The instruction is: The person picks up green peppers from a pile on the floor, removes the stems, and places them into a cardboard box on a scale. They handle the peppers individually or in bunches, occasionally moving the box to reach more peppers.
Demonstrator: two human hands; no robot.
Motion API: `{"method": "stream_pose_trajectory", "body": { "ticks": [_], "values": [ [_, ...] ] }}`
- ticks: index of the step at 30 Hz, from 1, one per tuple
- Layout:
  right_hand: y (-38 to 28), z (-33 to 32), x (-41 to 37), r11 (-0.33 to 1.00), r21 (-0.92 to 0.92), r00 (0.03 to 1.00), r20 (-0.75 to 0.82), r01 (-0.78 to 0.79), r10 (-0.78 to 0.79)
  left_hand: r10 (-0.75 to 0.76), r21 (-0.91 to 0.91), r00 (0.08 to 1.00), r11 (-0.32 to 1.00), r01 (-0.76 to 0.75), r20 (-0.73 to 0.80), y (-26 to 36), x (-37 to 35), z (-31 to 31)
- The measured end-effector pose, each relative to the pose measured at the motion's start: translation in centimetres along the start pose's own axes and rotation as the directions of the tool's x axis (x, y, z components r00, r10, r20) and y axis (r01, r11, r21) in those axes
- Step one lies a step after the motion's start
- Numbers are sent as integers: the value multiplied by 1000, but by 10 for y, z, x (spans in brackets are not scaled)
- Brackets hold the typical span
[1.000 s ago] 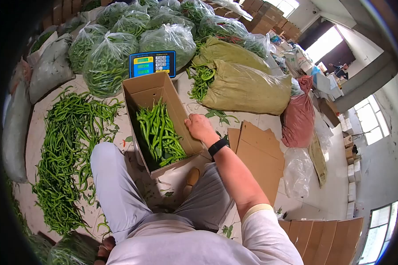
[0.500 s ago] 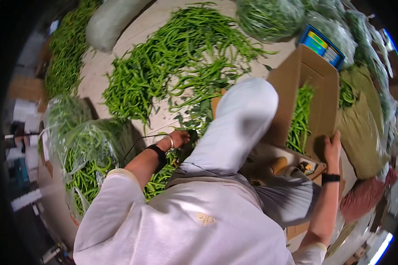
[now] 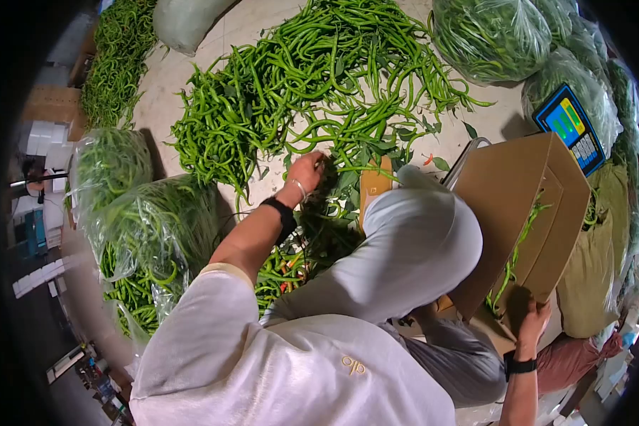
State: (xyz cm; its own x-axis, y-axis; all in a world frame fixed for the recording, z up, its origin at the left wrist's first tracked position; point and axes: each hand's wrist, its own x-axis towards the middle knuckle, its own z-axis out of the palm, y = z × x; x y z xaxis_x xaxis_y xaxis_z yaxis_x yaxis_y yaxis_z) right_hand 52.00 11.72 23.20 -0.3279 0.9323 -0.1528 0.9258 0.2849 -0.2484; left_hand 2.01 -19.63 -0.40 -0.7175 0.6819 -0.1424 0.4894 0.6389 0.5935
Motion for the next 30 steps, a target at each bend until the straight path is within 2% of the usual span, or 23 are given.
{"method": "stream_pose_trajectory", "body": {
  "ticks": [1,4,5,7,8,9,11,12,13,14,15,16,17,19,20,22,23,25,26,27,29,30],
  "values": [
    [-3,-1,0,1000,-7,1000,9,-2,2,50,55,998,997,-48,-49,10,19,-3],
    [-15,-4,-7,998,-16,998,6,-59,59,199,-20,980,980,-199,1,41,60,4],
    [-12,-5,-8,998,36,999,10,-45,45,191,-24,982,981,-191,10,51,67,11],
    [-9,-3,-8,996,88,999,25,-35,33,162,121,987,979,-163,21,69,79,25],
    [-9,-3,-7,987,156,999,36,-26,21,94,195,995,976,-98,31,64,84,39],
    [-10,-3,-7,975,223,999,47,-20,9,84,198,996,976,-90,39,59,88,45],
    [-19,-4,-7,975,218,997,68,-40,25,67,183,996,980,-77,59,49,95,55],
    [-26,-5,-8,969,243,998,57,-53,40,148,151,989,978,-145,-9,40,98,59],
    [-27,-5,-9,961,267,997,49,-67,56,140,156,990,978,-139,3,31,101,62],
    [-25,-8,-9,974,210,994,86,-84,68,12,-110,1000,994,-10,19,29,103,59],
    [-23,-8,-9,973,210,992,104,-92,72,-113,-360,992,924,129,64,23,104,56],
    [-23,-9,-10,955,275,990,107,-114,87,-94,-529,992,839,124,84,8,109,57],
    [-25,-7,-10,931,340,989,109,-134,103,-188,-664,974,713,225,129,5,113,53],
    [-13,-5,-11,895,410,980,159,-175,119,-325,-836,916,413,361,235,25,115,29],
    [-13,-6,-11,892,421,982,156,-165,108,-294,-842,923,405,357,249,24,117,23],
    [-10,-5,-12,886,439,984,155,-153,94,-342,-861,907,352,368,248,31,120,19],
    [-8,-4,-12,873,449,980,149,-189,136,-369,-865,895,329,379,251,32,121,18],
    [-7,-4,-12,857,464,974,145,-224,176,-324,-808,896,412,422,303,31,123,15],
    [-7,-5,-12,878,423,973,150,-222,174,-374,-728,881,511,457,290,31,125,18],
    [-8,-6,-13,898,381,973,154,-220,173,-374,-727,881,513,456,289,22,125,28],
    [-7,-4,-14,891,401,975,134,-215,175,-193,-745,971,625,231,139,11,127,46],
    [-7,-4,-16,884,418,977,117,-209,176,-157,-557,981,808,192,112,9,125,46]
  ]
}}
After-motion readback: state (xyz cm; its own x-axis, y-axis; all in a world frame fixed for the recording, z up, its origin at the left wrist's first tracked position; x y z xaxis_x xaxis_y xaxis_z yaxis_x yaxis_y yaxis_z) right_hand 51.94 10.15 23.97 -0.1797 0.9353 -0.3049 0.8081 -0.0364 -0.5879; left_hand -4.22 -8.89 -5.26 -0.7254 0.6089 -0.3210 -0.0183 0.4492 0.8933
